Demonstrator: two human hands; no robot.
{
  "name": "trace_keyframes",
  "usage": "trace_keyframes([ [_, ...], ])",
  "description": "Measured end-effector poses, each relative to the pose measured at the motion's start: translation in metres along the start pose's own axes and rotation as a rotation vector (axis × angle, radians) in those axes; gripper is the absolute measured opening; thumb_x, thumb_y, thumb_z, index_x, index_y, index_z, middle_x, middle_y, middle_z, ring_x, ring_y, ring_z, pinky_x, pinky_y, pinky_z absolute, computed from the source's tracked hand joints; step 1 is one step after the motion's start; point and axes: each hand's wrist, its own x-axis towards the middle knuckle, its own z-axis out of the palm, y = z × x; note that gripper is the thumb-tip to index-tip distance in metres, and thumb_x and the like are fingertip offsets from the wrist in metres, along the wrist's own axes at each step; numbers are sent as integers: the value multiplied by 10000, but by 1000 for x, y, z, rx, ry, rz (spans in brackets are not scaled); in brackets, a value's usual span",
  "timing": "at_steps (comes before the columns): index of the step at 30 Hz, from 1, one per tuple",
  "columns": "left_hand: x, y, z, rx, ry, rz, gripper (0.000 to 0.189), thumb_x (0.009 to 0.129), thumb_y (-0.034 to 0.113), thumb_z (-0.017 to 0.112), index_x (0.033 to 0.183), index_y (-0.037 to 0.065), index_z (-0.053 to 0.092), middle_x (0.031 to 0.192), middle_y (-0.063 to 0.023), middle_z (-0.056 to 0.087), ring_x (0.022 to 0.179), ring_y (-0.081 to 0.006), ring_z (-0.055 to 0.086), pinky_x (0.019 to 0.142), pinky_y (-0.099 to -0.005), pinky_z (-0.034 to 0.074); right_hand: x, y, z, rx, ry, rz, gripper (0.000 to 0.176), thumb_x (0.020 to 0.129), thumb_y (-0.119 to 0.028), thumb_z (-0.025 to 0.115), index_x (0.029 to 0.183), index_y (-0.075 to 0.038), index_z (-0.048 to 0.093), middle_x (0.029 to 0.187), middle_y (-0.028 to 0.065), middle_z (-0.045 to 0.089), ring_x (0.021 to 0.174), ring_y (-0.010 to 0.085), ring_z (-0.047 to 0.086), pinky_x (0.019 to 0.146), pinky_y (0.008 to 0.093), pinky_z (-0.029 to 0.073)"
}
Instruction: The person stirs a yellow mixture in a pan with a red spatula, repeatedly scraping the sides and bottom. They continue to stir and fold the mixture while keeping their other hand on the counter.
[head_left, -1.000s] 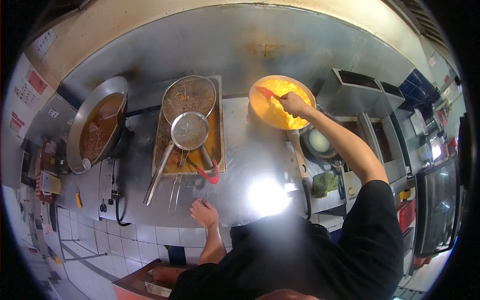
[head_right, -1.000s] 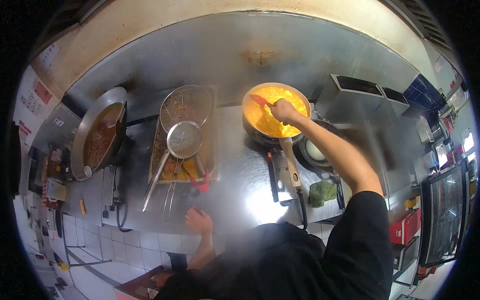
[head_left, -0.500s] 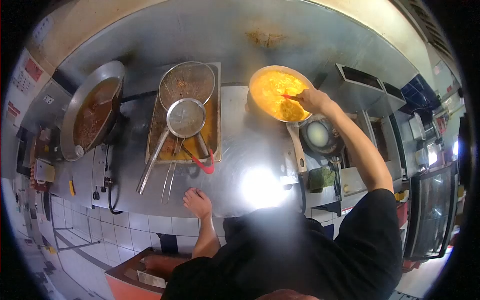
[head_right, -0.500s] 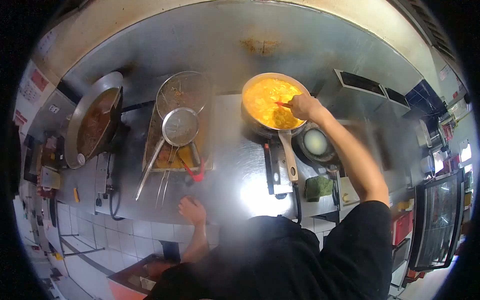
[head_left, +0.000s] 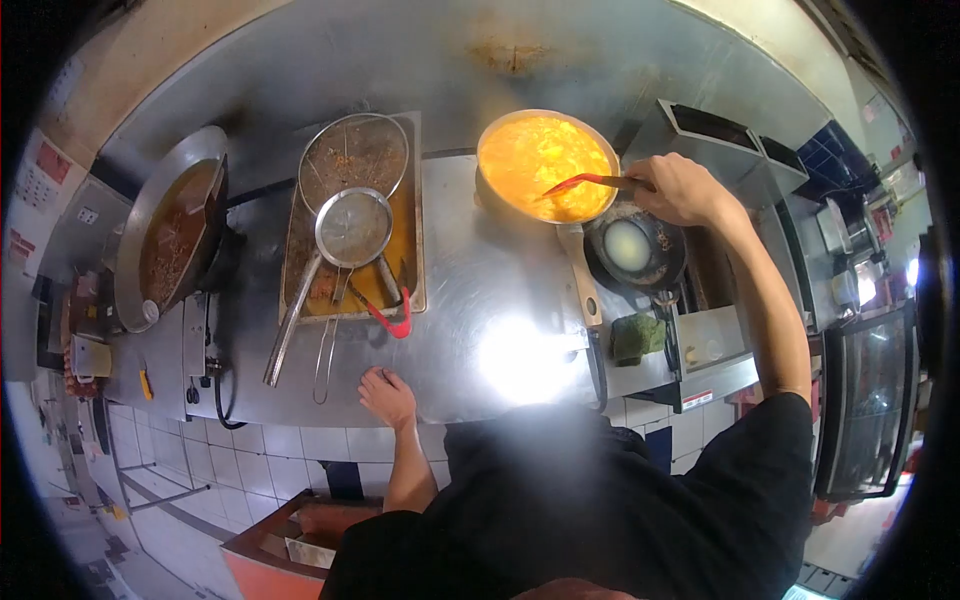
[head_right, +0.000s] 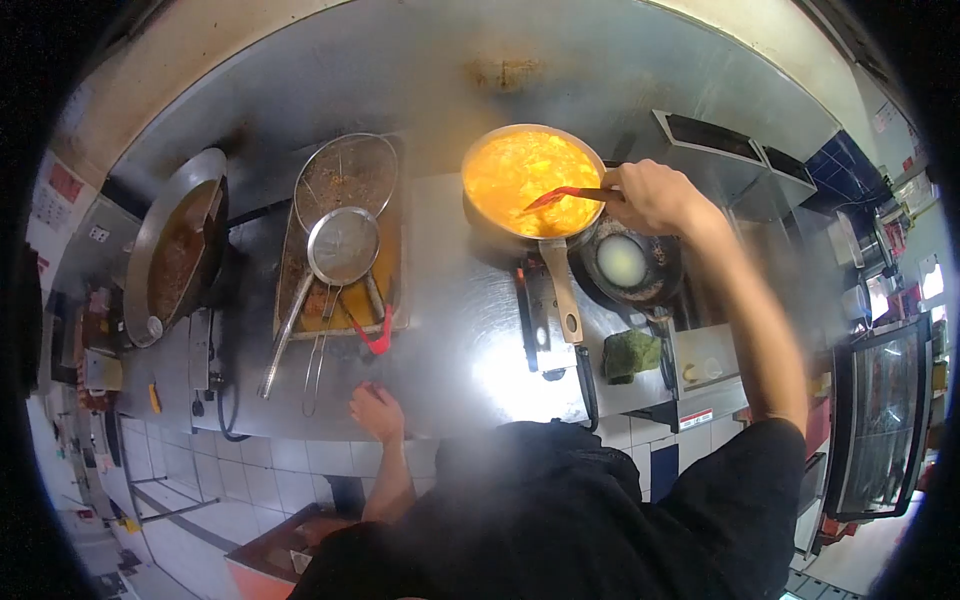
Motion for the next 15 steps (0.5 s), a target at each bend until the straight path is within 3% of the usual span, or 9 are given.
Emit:
trace_keyframes([
  [6, -5, 3, -9, -201, -34, -21, 198, 1029, 214, 622, 1157, 65, 651, 1064, -129, 658, 1057, -373, 595, 915, -520, 441, -23, -2, 9, -39, 22, -14, 298, 1021, -263, 621, 1233, -137, 789, 1026, 232, 790, 964, 441, 764, 878, 555, 614],
  [8, -18, 27, -6, -274, 18, 169, 229, 1047, 201, 607, 1199, 36, 656, 1097, -145, 671, 1068, -402, 613, 954, -536, 463, -28, -3, 16, -50, 10, 7, 287, 1019, -265, 625, 1195, -118, 798, 1020, 240, 789, 957, 439, 769, 869, 555, 618],
  [10, -34, 78, -13, -640, -265, 156, 272, 1061, 177, 586, 1252, -8, 644, 1199, -195, 694, 1144, -442, 645, 1004, -540, 498, -30, -3, 26, -67, -14, 18, 282, 1017, -267, 628, 1157, -99, 806, 1014, 248, 787, 950, 438, 773, 860, 554, 621],
  [12, -55, 130, -7, -753, -543, 282, 308, 1071, 171, 554, 1286, -36, 629, 1297, -261, 691, 1200, -448, 671, 1022, -520, 529, -25, 0, 46, -91, -18, 21, 288, 999, -232, 638, 1205, -157, 825, 922, 226, 779, 897, 443, 762, 823, 548, 621],
  [14, -84, 147, 69, -795, -927, 389, 286, 1033, 118, 555, 1243, -48, 657, 1245, -283, 718, 1130, -428, 717, 934, -514, 568, -14, 4, 68, -99, 15, 10, 269, 988, -219, 634, 1153, -146, 833, 901, 236, 776, 866, 438, 769, 800, 548, 625],
  [15, -90, 166, 77, -697, -1203, 385, 349, 1047, 160, 560, 1337, -21, 628, 1270, -215, 719, 1073, -337, 724, 916, -461, 572, -10, 0, 71, -89, 7, 36, 244, 942, -176, 630, 1052, -73, 822, 924, 250, 781, 893, 436, 780, 816, 539, 630],
])
